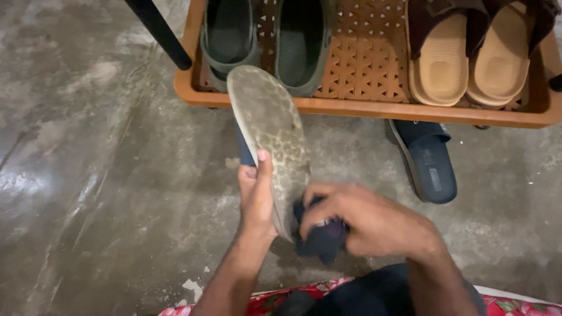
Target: The person sits on the floor and wipes a dark blue slide sandal with a dark cloth. They clean the sole, the upper strap, and the inner footbed, turning the shoe over repeatedly to reach different surfaces.
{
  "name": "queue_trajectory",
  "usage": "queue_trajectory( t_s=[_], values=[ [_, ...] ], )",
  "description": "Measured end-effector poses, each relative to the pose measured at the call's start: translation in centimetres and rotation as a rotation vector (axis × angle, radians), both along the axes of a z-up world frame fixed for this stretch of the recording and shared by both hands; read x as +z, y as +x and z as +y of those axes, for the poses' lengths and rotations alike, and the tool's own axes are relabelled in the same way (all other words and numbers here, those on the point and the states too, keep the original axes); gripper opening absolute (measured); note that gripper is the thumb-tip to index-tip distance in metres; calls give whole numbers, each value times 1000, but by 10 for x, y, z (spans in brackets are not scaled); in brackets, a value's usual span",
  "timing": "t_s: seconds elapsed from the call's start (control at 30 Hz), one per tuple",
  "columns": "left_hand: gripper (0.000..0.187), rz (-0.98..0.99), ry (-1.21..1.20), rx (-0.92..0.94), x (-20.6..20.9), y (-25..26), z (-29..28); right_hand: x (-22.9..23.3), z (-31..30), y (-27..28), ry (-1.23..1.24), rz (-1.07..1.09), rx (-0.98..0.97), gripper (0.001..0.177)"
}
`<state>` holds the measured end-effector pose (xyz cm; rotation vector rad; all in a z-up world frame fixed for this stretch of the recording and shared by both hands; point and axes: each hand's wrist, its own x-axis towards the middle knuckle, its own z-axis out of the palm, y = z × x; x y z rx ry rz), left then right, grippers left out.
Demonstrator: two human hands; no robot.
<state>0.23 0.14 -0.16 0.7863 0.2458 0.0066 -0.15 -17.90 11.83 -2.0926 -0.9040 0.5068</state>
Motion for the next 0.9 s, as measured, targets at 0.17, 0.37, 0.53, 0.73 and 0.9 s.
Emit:
queue_trajectory(
  t_s=[0.17,0.37,0.53,0.73,0.9],
  values=[
    [36,-28,40,-11,-8,0,-1,1,-16,6,99,-80,-197,40],
    [40,21,-3,-49,-8,-3,-5,-2,5,4,245,-295,-299,50],
    [39,-38,-30,-66,3,-1,-2,-5,-2,2,-37,95,48,30],
    [41,-83,-109,-155,18,0,-5,-1,-13,11,240,-80,-321,47],
    [40,-7,-147,-225,20,-3,-4,-2,-2,14,118,-200,-516,44]
  ],
)
